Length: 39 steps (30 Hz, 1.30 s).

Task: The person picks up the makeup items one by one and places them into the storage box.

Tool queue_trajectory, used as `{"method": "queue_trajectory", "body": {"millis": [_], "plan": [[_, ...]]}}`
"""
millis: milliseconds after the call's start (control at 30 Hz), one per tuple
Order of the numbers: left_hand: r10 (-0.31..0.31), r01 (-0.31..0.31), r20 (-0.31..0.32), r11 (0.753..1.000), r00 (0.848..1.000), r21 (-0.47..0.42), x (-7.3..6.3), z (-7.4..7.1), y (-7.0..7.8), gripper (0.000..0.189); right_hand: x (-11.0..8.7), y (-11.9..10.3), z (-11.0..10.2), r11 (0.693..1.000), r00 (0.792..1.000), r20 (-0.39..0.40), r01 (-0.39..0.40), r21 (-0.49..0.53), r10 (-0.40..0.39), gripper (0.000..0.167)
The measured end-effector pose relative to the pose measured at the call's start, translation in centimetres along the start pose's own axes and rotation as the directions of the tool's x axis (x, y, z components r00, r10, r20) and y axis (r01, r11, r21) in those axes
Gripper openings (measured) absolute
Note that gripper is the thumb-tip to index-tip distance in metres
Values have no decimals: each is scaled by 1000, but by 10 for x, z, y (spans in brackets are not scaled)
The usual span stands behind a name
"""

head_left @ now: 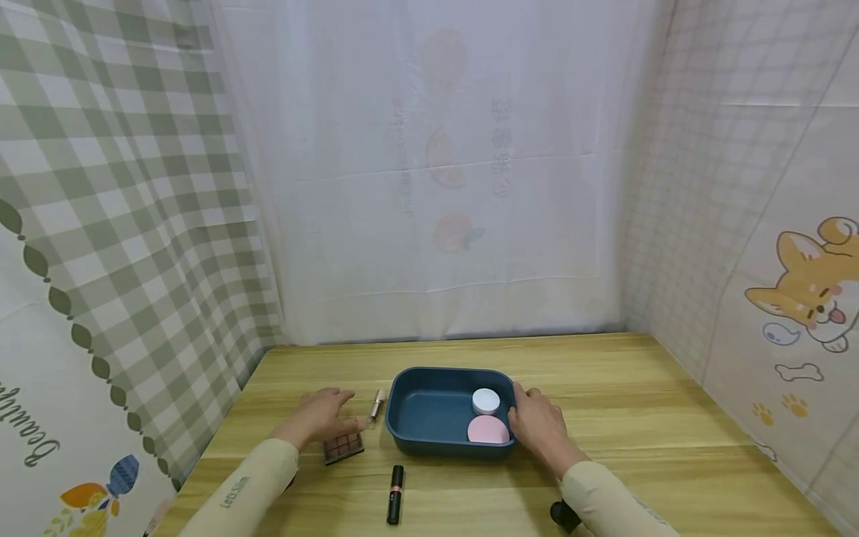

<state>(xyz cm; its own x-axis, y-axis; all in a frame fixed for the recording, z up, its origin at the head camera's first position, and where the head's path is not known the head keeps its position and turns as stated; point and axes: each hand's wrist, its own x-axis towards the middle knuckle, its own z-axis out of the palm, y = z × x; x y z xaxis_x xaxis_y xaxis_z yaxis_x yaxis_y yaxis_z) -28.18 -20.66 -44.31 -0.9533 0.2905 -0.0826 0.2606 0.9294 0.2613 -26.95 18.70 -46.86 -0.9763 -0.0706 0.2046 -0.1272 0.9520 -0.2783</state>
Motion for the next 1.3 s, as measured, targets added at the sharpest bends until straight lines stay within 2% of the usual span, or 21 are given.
{"method": "queue_trajectory", "body": {"millis": [167,400,733,1000,1300], "plan": [[3,-3,2,1000,1000,5,-9,3,-15,78,0,0,1,1000,1000,-5,3,-6,-3,50],[30,-30,11,997,999,-64,-18,13,-24,83,1,1,2,1000,1000,2,-9,0,9,51],[44,-47,-31,993,999,-111,-22,26,-24,86,2,0,1,1000,1000,16,-10,4,10,51],[87,-99,-66,973,994,-207,-22,37,-27,88,2,1,3,1000,1000,22,-8,-1,8,51],[133,-146,-73,966,988,-212,-20,42,-29,85,1,1,2,1000,1000,13,-6,-2,6,51]]}}
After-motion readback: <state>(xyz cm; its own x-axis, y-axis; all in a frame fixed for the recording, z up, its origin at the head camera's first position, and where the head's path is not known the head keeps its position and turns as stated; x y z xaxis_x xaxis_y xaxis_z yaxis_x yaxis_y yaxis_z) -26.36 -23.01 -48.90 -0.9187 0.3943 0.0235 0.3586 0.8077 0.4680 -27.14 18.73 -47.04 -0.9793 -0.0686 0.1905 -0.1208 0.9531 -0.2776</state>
